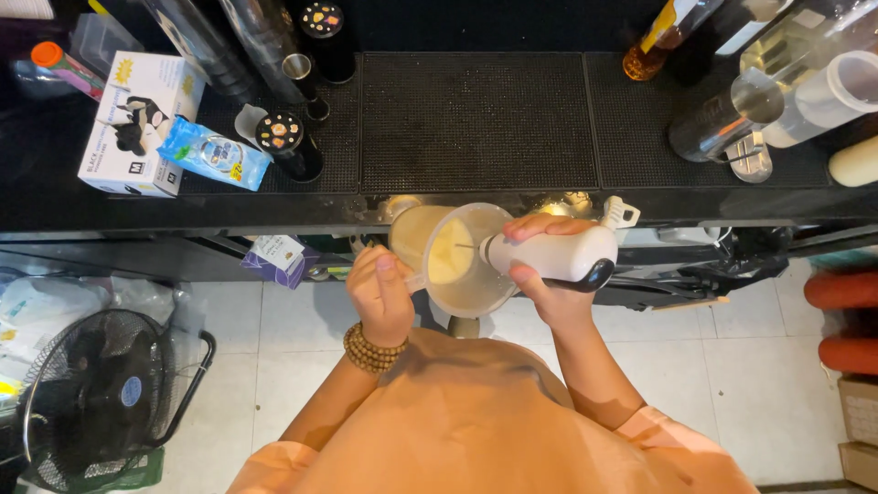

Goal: Frothing milk using a handheld frother and then cleaning a digital scale with a wipe.

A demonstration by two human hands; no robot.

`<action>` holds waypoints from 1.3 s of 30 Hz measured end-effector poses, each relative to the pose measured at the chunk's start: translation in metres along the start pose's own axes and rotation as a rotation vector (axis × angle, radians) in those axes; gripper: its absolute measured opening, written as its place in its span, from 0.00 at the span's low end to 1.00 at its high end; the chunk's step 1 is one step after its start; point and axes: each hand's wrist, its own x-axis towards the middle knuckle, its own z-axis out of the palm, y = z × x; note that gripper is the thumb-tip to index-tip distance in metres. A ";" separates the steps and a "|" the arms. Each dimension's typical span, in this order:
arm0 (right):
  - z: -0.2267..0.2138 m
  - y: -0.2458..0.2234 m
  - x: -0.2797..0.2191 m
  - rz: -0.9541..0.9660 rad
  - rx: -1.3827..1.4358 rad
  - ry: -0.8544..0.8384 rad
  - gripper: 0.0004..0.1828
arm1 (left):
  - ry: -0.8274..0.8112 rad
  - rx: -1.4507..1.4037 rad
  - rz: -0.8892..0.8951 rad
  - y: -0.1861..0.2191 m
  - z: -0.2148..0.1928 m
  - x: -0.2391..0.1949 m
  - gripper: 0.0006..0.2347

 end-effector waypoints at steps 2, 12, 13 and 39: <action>-0.001 -0.003 -0.004 0.043 -0.009 0.007 0.28 | -0.006 0.006 -0.018 0.003 -0.001 0.002 0.19; 0.026 -0.003 -0.007 -0.018 0.048 0.117 0.30 | -0.107 -0.008 -0.060 0.011 0.000 -0.012 0.19; 0.023 -0.003 -0.008 -0.014 0.049 0.123 0.30 | -0.113 -0.006 -0.063 0.010 0.000 -0.012 0.19; 0.008 -0.024 0.041 -0.215 0.127 0.263 0.30 | 0.157 -0.057 0.219 -0.004 0.030 0.071 0.26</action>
